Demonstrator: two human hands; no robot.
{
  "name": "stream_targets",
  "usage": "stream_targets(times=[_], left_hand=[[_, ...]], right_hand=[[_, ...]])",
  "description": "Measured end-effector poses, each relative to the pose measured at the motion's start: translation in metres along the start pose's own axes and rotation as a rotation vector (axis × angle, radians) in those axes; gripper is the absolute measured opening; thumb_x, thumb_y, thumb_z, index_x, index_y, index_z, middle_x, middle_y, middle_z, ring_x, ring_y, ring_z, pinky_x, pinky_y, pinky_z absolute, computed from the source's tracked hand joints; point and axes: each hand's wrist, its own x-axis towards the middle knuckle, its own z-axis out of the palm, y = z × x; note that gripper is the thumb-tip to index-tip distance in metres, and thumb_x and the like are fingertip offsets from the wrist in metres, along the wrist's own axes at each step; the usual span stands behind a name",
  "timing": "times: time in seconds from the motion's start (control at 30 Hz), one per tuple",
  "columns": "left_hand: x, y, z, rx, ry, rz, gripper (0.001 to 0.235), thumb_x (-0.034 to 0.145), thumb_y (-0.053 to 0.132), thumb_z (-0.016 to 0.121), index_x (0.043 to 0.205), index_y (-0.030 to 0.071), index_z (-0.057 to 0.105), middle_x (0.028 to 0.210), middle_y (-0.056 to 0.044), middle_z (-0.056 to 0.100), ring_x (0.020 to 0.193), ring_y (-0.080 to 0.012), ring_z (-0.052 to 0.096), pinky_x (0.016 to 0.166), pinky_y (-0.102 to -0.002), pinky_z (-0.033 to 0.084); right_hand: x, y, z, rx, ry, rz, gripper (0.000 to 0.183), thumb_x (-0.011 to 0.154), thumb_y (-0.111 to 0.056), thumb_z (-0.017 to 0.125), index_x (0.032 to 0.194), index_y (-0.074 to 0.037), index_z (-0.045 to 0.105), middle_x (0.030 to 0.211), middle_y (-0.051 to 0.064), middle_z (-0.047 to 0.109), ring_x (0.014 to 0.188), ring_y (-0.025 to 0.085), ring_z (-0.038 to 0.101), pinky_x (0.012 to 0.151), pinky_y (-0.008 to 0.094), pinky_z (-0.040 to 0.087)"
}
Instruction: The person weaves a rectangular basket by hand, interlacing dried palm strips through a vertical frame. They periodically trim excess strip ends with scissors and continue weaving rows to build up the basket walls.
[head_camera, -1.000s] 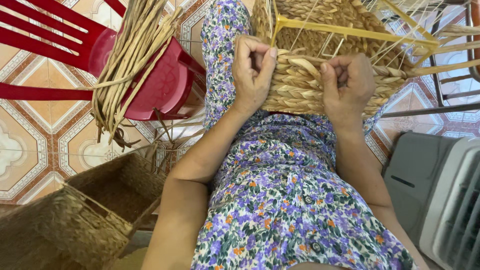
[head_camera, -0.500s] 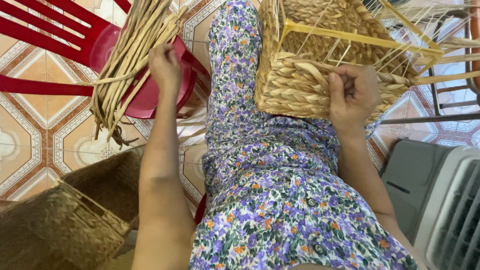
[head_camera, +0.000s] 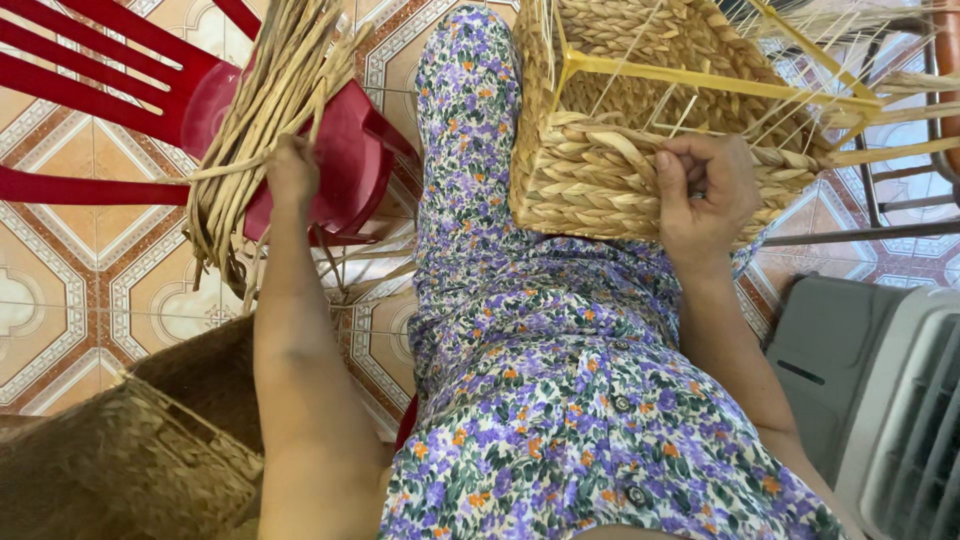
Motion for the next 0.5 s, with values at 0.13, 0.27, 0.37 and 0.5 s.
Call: stream_targets(times=[0.13,0.27,0.37,0.5], left_hand=[[0.003,0.018,-0.038,-0.090,0.047,-0.032,0.018,0.101,0.024,0.067,0.102,0.008,0.075,0.080,-0.019,0.073,0.073,-0.0350,0.072,0.069,-0.049,0.055],[0.002,0.028,-0.059,-0.078,0.097,-0.107,0.015,0.102,0.024,0.069,0.104,0.010,0.075,0.093,-0.014,0.075,0.083,-0.0317,0.073,0.077,-0.045,0.054],[0.011,0.017,-0.054,0.114,0.202,0.107,0.010,0.094,0.017,0.076,0.097,0.007,0.078,0.098,-0.018,0.073,0.097,-0.0356,0.066,0.083,-0.047,0.052],[0.037,-0.007,-0.031,0.236,0.426,0.190,0.007,0.091,0.015,0.078,0.096,0.011,0.079,0.103,-0.016,0.070,0.102,-0.0349,0.063,0.085,-0.046,0.052]], right_hand=[[-0.001,0.001,-0.001,0.021,-0.022,0.002,0.010,0.108,0.003,0.077,0.111,-0.001,0.068,0.095,0.003,0.057,0.071,0.007,0.053,0.063,0.021,0.042],[-0.001,0.002,-0.004,0.075,-0.049,0.071,0.008,0.110,0.002,0.076,0.112,0.000,0.068,0.098,0.002,0.056,0.072,0.005,0.053,0.064,0.019,0.043],[-0.001,0.002,-0.006,0.105,-0.060,0.089,0.007,0.111,0.002,0.074,0.110,0.001,0.068,0.094,0.001,0.057,0.075,0.005,0.054,0.066,0.019,0.044],[0.000,0.002,-0.006,0.060,-0.059,0.060,0.008,0.109,0.002,0.076,0.112,0.001,0.069,0.093,0.002,0.058,0.072,0.006,0.054,0.064,0.019,0.042]])
